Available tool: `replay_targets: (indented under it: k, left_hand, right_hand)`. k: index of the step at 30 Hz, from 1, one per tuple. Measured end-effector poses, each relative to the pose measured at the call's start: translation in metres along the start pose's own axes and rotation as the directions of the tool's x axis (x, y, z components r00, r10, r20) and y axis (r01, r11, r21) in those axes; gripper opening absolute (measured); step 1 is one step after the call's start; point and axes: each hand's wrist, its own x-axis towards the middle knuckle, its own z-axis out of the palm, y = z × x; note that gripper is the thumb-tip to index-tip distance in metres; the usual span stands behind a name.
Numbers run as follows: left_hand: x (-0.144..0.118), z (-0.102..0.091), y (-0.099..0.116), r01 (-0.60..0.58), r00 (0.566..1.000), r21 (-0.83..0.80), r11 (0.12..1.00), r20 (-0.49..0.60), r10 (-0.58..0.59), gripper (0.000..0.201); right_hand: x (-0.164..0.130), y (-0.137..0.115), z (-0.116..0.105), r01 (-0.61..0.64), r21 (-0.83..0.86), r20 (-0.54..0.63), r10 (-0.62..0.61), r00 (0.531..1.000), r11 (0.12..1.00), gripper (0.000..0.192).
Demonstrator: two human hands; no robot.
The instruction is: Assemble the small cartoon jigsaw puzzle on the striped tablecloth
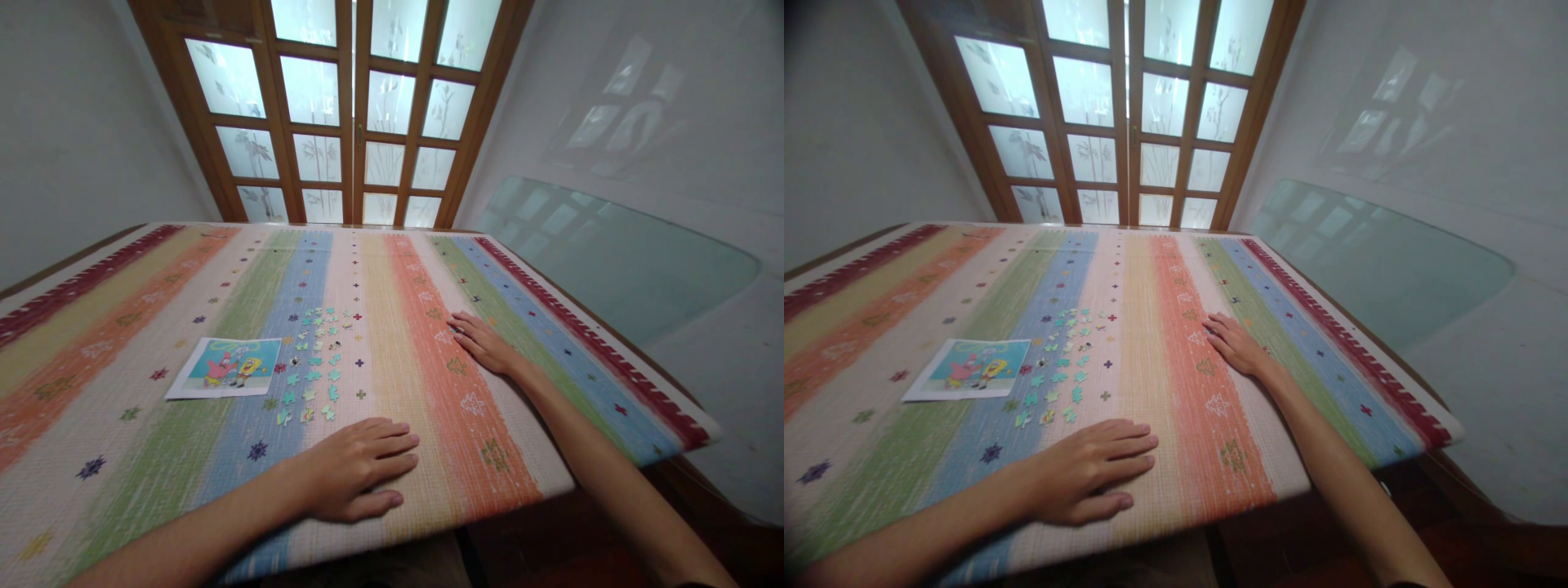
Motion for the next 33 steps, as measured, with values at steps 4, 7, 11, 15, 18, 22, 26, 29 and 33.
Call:
replay_targets:
  k: [4, 7, 11, 15, 18, 22, 26, 29, 33]
  left_hand:
    - [0.0005, 0.0001, 0.0001, -0.001, 1.0, -0.002, 1.0, -0.005, 0.001, 0.043]
    - [0.0004, -0.0002, 0.0004, -0.001, 1.0, -0.004, 1.0, -0.014, 0.001, 0.043]
    - [-0.0001, -0.0004, 0.0006, -0.002, 1.0, -0.001, 1.0, -0.011, 0.002, 0.043]
    - [-0.0001, -0.0004, 0.0005, -0.001, 1.0, -0.01, 1.0, -0.014, 0.001, 0.044]
    - [0.0001, -0.0008, 0.0005, 0.003, 1.0, -0.012, 1.0, -0.004, -0.003, 0.044]
    - [0.0002, -0.0007, 0.0004, 0.001, 1.0, -0.025, 1.0, -0.03, -0.002, 0.043]
    - [-0.0002, 0.0003, 0.0, -0.004, 0.999, -0.019, 1.0, -0.033, 0.004, 0.044]
    - [-0.0005, 0.0006, 0.0, -0.004, 1.0, -0.018, 1.0, -0.03, 0.003, 0.044]
    - [-0.0001, 0.0001, 0.0, -0.006, 1.0, -0.014, 1.0, -0.015, 0.005, 0.042]
  right_hand:
    - [-0.0001, -0.0013, -0.0025, 0.021, -0.002, -0.033, -0.021, 0.999, 1.0, 0.056]
    - [-0.0005, -0.0008, -0.0019, 0.01, -0.01, -0.035, -0.01, 0.999, 1.0, 0.057]
    - [-0.0009, 0.002, 0.0017, -0.012, -0.02, -0.008, 0.012, 1.0, 1.0, 0.062]
    - [-0.0005, 0.0037, 0.0038, -0.015, -0.017, -0.019, 0.015, 1.0, 1.0, 0.062]
    - [-0.0001, 0.0028, 0.0028, -0.013, -0.023, -0.044, 0.012, 0.999, 1.0, 0.061]
    - [0.0001, -0.0005, 0.0003, -0.011, -0.035, -0.057, 0.009, 0.998, 0.999, 0.058]
    - [0.0002, -0.0026, -0.0005, -0.023, -0.064, -0.075, 0.018, 0.997, 0.998, 0.056]
    - [0.0002, -0.0024, -0.0001, -0.02, -0.092, -0.067, 0.014, 0.998, 0.996, 0.056]
    - [-0.0003, -0.0011, 0.0003, -0.026, -0.087, -0.051, 0.022, 0.998, 0.996, 0.059]
